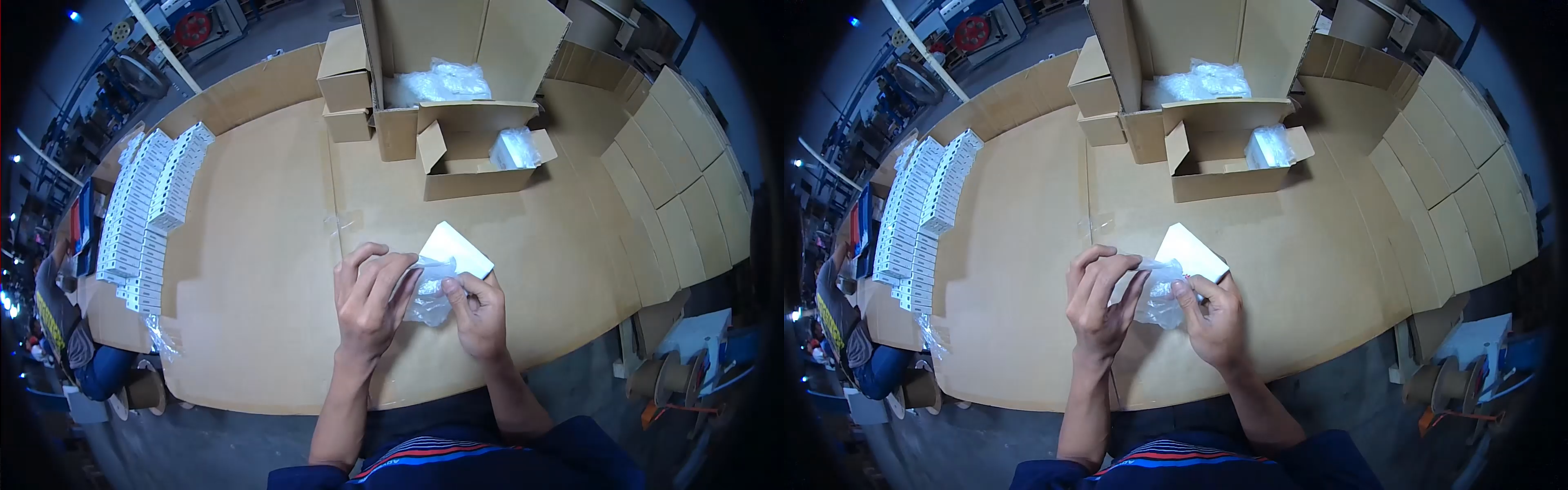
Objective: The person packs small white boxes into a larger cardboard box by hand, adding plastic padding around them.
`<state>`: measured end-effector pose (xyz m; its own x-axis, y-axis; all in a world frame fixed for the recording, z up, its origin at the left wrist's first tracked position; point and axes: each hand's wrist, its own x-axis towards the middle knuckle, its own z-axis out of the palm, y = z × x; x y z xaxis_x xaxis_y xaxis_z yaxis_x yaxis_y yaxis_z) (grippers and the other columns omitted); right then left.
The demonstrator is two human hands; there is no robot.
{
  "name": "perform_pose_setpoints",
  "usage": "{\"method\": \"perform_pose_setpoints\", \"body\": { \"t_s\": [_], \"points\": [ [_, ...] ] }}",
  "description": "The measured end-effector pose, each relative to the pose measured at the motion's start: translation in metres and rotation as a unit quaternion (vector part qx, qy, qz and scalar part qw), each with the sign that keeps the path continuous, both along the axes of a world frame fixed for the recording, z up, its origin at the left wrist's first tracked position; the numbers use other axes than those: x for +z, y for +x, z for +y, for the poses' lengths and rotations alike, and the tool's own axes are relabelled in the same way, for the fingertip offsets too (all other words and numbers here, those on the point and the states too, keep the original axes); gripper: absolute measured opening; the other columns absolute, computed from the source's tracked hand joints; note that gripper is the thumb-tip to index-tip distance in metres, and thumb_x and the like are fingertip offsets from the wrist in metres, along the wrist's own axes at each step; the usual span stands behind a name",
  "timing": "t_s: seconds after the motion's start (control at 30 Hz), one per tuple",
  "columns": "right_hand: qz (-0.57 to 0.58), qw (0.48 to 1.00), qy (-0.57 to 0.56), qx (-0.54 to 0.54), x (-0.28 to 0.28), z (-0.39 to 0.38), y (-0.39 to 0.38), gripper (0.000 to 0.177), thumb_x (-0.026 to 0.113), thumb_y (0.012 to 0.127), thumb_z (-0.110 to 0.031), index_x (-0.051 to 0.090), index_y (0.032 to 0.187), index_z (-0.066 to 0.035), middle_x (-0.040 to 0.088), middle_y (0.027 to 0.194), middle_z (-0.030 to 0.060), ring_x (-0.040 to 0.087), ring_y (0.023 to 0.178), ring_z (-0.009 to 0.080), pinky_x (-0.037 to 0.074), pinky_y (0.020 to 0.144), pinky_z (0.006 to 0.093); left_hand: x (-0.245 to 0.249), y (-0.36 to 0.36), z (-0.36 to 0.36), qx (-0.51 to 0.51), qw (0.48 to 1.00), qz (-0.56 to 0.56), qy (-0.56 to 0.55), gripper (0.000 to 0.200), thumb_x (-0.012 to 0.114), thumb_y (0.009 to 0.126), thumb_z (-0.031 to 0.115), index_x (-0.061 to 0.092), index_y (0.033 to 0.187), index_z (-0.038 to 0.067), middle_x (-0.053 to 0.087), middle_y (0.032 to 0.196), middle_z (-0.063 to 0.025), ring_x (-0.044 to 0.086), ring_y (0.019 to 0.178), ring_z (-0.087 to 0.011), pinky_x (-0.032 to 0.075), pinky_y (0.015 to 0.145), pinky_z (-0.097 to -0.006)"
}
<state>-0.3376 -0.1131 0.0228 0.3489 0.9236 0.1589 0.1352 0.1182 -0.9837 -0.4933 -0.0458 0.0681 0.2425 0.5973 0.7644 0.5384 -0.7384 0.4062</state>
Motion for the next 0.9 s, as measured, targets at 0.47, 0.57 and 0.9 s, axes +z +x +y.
{"method": "perform_pose_setpoints", "body": {
  "t_s": [0.47,0.57,0.9],
  "points": [
    [-0.108,0.992,-0.036,0.060,0.014,-0.002,0.016,0.019,0.083,0.088,-0.015,0.075,0.094,0.001,0.064,0.108,0.0179,0.065,0.093,0.0283,0.052,0.077,0.0365,0.005,-0.014,0.012,-0.087,0.965,0.041,-0.246,0.006,0.061,0.098,0.008,0.059,0.095,0.003,0.067,0.080,-0.0076,0.065,0.078,-0.0286,0.039,0.097,-0.0422],
    [-0.142,0.984,-0.016,0.104,0.009,-0.001,0.022,0.018,0.083,0.087,-0.014,0.076,0.094,0.001,0.064,0.107,0.0184,0.065,0.095,0.0278,0.052,0.077,0.0350,0.003,-0.012,0.024,-0.084,0.944,-0.044,-0.316,0.014,0.061,0.103,0.012,0.056,0.093,0.002,0.060,0.062,-0.0077,0.058,0.053,-0.0222,0.044,0.064,-0.0342],
    [0.041,0.995,-0.026,0.089,-0.001,0.001,0.025,0.018,0.073,0.098,-0.009,0.070,0.097,0.008,0.056,0.115,0.0129,0.062,0.095,0.0165,0.053,0.081,0.0309,-0.052,-0.022,0.030,-0.152,0.821,-0.417,-0.360,0.053,0.071,0.101,0.029,0.042,0.136,0.002,0.053,0.129,-0.0120,0.054,0.114,-0.0157,0.045,0.102,-0.0335]
  ]
}}
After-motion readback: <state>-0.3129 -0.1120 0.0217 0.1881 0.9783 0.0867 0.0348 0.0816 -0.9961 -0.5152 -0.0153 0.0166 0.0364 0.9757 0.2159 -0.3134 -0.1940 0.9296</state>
